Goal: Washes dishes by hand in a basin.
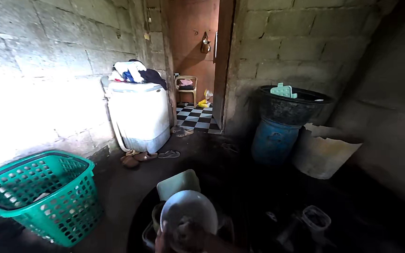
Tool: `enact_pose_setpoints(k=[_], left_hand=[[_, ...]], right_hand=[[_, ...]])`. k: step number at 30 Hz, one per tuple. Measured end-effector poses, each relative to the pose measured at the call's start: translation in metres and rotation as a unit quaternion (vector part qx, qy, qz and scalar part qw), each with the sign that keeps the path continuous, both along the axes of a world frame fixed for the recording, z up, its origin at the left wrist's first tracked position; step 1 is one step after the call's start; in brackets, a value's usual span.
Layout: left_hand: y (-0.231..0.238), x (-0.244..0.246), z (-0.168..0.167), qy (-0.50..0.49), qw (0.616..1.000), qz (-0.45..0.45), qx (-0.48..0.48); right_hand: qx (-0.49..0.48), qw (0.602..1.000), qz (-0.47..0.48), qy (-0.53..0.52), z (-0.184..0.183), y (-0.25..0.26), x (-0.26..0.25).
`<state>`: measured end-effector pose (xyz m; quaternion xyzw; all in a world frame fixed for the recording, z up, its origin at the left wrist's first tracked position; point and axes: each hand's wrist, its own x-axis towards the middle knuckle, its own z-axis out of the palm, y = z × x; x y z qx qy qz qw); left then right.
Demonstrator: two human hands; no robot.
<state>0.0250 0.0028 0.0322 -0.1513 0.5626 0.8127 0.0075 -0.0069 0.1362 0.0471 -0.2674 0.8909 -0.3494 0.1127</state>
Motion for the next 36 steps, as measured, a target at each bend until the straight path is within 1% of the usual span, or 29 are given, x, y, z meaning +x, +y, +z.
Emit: enact_pose_setpoints(k=[1, 2, 3, 4, 5, 7, 8, 9, 11, 14, 15, 16, 17, 18, 19, 20, 21, 23, 25, 27, 28, 30, 32, 33, 34, 36], left_hand=[[-0.004, 0.000, 0.004, -0.006, 1.000, 0.012, 0.002], [-0.005, 0.003, 0.011, -0.008, 1.000, 0.022, 0.001], [-0.005, 0.005, 0.018, -0.008, 1.000, 0.025, 0.000], [-0.003, 0.007, 0.022, -0.010, 1.000, 0.023, 0.006], [0.001, 0.010, 0.026, -0.013, 1.000, 0.013, 0.014], [0.010, 0.016, 0.032, -0.010, 0.999, -0.021, 0.022], [0.014, 0.017, 0.032, -0.003, 0.999, -0.034, 0.028], [0.016, 0.017, 0.030, 0.007, 0.998, -0.049, 0.033], [0.015, 0.014, 0.022, 0.024, 0.997, -0.063, 0.039], [0.008, 0.005, 0.008, 0.022, 0.999, -0.029, 0.002], [0.003, 0.003, 0.006, 0.015, 0.999, -0.013, -0.029], [-0.003, 0.003, 0.010, 0.005, 0.998, -0.005, -0.063], [-0.008, 0.004, 0.015, -0.005, 0.996, -0.004, -0.090], [-0.012, 0.004, 0.018, -0.007, 0.995, -0.003, -0.103], [-0.012, 0.004, 0.019, -0.005, 0.995, -0.001, -0.101], [-0.012, 0.004, 0.020, -0.003, 0.996, -0.001, -0.085], [-0.009, 0.006, 0.021, -0.003, 0.998, -0.010, -0.066], [-0.002, 0.011, 0.024, -0.014, 0.998, -0.046, -0.029], [0.006, 0.018, 0.029, -0.025, 0.995, -0.095, -0.009], [0.016, 0.025, 0.033, -0.030, 0.990, -0.138, 0.004], [0.019, 0.025, 0.032, -0.031, 0.988, -0.154, 0.013], [0.023, 0.023, 0.027, -0.025, 0.985, -0.168, 0.029], [0.020, 0.020, 0.023, -0.009, 0.985, -0.173, 0.021], [0.020, 0.020, 0.022, -0.013, 0.985, -0.173, 0.013], [0.021, 0.020, 0.022, -0.023, 0.985, -0.172, 0.009], [0.024, 0.020, 0.021, -0.041, 0.984, -0.171, 0.004]], right_hand=[[0.019, 0.999, 0.033, -0.012, 0.001, 0.007, -0.001], [0.055, 0.997, 0.034, -0.033, 0.008, 0.014, -0.003], [0.096, 0.993, 0.006, -0.061, 0.021, 0.021, -0.002], [0.118, 0.988, -0.045, -0.092, 0.036, 0.027, -0.001], [0.114, 0.984, -0.108, -0.090, 0.045, 0.030, -0.001], [0.097, 0.968, -0.227, -0.041, 0.044, 0.023, -0.013], [0.091, 0.959, -0.265, -0.024, 0.041, 0.015, -0.019], [0.085, 0.955, -0.283, -0.019, 0.040, 0.005, -0.019], [0.052, 0.963, -0.262, -0.028, 0.039, -0.015, -0.004], [-0.013, 0.981, -0.173, -0.090, 0.034, -0.030, 0.026], [0.007, 0.984, -0.129, -0.125, 0.032, -0.026, 0.031], [0.065, 0.982, -0.081, -0.158, 0.031, -0.018, 0.032], [0.139, 0.975, -0.038, -0.168, 0.029, -0.008, 0.030], [0.206, 0.967, -0.012, -0.150, 0.025, 0.004, 0.027], [0.253, 0.960, -0.016, -0.119, 0.021, 0.016, 0.024], [0.277, 0.956, -0.044, -0.089, 0.020, 0.027, 0.021], [0.283, 0.952, -0.097, -0.065, 0.025, 0.034, 0.018], [0.259, 0.939, -0.225, -0.001, 0.031, 0.042, 0.004], [0.204, 0.918, -0.330, 0.075, 0.027, 0.041, -0.014], [0.111, 0.905, -0.396, 0.109, 0.023, 0.028, -0.024], [0.067, 0.908, -0.399, 0.112, 0.019, 0.018, -0.025], [0.009, 0.929, -0.355, 0.100, 0.011, -0.002, -0.018], [-0.014, 0.944, -0.314, 0.104, 0.008, -0.014, -0.013], [-0.015, 0.943, -0.320, 0.086, 0.010, -0.015, -0.016], [-0.031, 0.932, -0.357, 0.047, 0.018, -0.018, -0.017], [-0.071, 0.893, -0.441, -0.047, 0.034, -0.029, -0.018]])
